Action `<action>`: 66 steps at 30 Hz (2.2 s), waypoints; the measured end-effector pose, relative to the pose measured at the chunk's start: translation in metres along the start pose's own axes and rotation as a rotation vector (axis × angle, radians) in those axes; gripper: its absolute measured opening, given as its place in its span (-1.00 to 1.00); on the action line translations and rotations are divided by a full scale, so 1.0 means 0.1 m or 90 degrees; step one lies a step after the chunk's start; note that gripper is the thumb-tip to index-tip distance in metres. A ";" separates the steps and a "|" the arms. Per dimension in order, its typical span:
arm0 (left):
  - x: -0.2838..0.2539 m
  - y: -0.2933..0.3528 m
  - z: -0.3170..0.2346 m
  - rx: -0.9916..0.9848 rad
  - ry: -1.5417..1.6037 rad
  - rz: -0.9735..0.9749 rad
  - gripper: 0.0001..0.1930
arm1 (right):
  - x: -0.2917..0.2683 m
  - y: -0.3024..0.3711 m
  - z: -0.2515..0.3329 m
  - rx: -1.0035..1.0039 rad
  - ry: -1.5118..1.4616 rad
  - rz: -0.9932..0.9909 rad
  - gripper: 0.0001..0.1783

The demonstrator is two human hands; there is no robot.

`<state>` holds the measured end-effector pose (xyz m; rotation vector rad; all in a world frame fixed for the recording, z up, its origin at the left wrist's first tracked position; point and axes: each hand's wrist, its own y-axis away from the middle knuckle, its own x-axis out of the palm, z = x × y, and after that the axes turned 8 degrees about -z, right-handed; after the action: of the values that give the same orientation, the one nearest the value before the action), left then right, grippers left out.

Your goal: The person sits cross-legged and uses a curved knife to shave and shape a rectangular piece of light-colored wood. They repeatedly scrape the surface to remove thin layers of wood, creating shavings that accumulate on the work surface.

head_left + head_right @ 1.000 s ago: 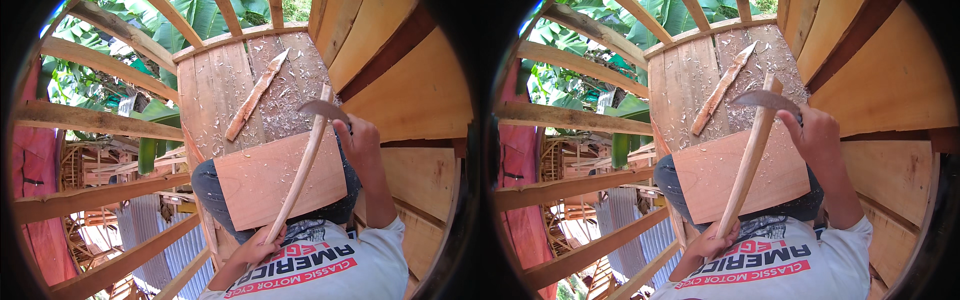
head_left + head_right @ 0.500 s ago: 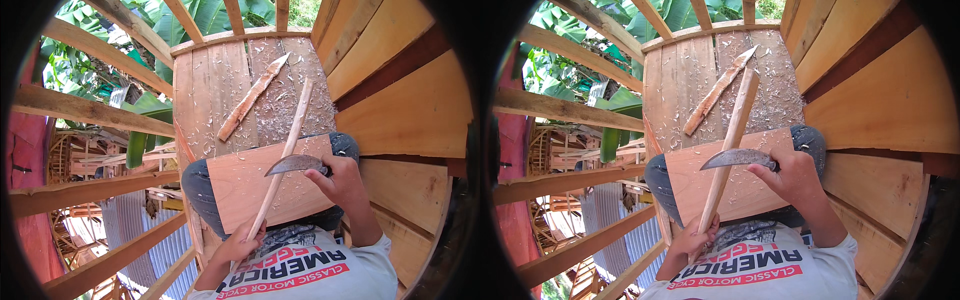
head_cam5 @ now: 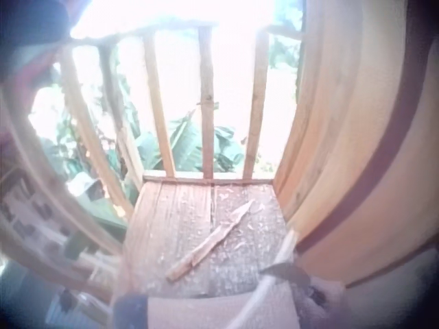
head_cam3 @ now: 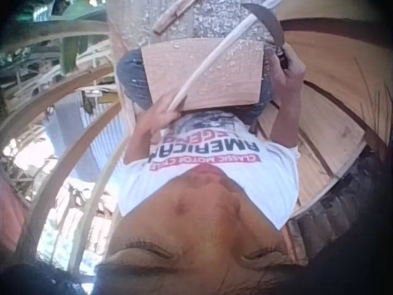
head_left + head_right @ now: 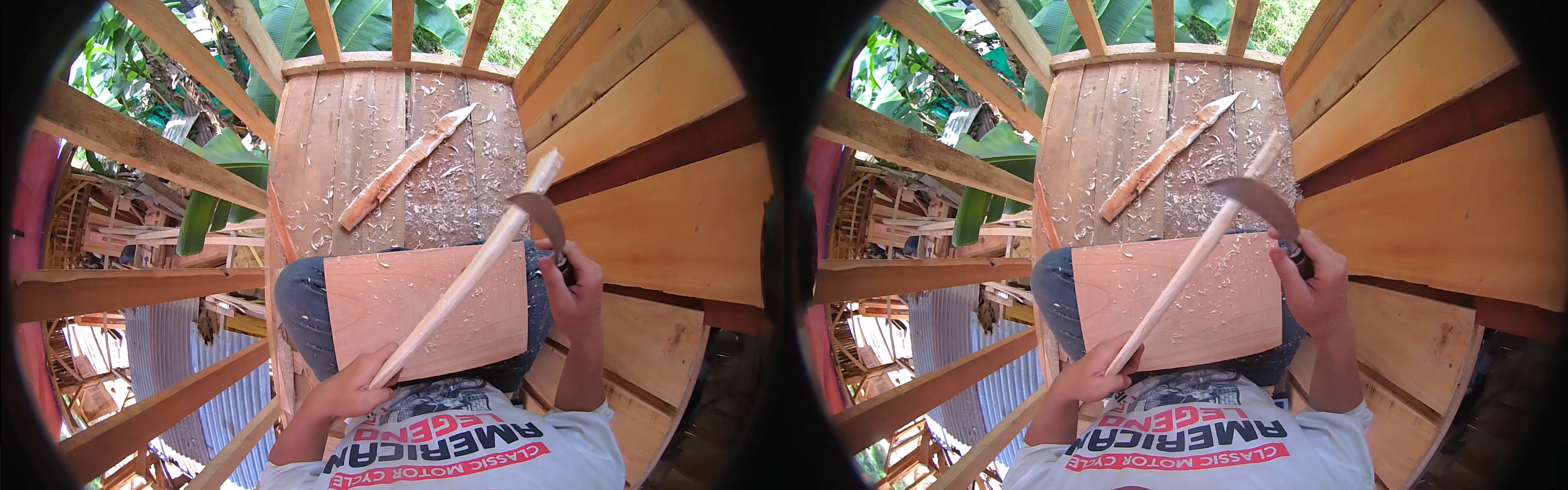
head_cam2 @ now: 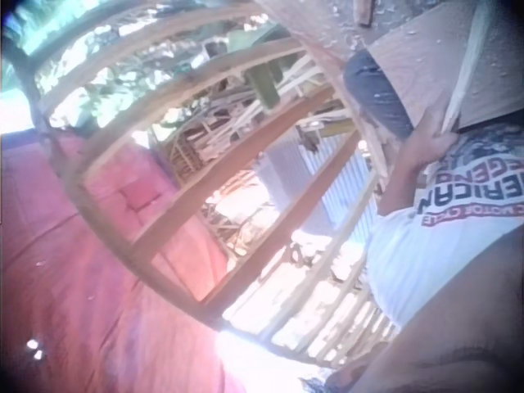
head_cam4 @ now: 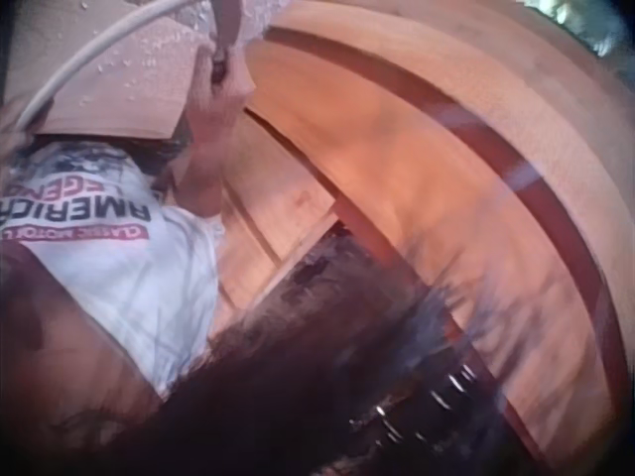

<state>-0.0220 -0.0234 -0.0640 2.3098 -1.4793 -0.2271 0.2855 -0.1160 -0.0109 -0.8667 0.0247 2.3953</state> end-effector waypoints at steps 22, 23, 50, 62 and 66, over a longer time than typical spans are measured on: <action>-0.05 0.19 -0.06 -0.085 -0.027 -0.011 -0.68 | 0.22 0.11 -0.04 -0.213 0.161 -0.017 -0.62; -0.04 0.21 -0.05 -0.104 -0.020 -0.013 -0.68 | 0.13 -0.01 -0.13 -0.125 0.153 -0.045 -0.61; 0.04 0.27 0.04 -0.174 0.042 0.066 -0.58 | 0.36 0.03 -0.20 -0.117 0.133 -0.073 -0.46; 0.05 0.37 0.26 -0.062 0.093 0.152 -0.60 | 0.05 -0.03 -0.30 0.062 0.000 -0.169 -0.47; 0.07 0.28 0.30 -0.110 0.225 0.158 -0.66 | 0.13 0.06 -0.30 0.191 -0.185 -0.152 -0.46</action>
<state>-0.0524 -0.0466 -0.0798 1.8909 -1.4780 0.1137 0.2918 -0.1201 -0.0430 -0.3574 0.1540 2.1961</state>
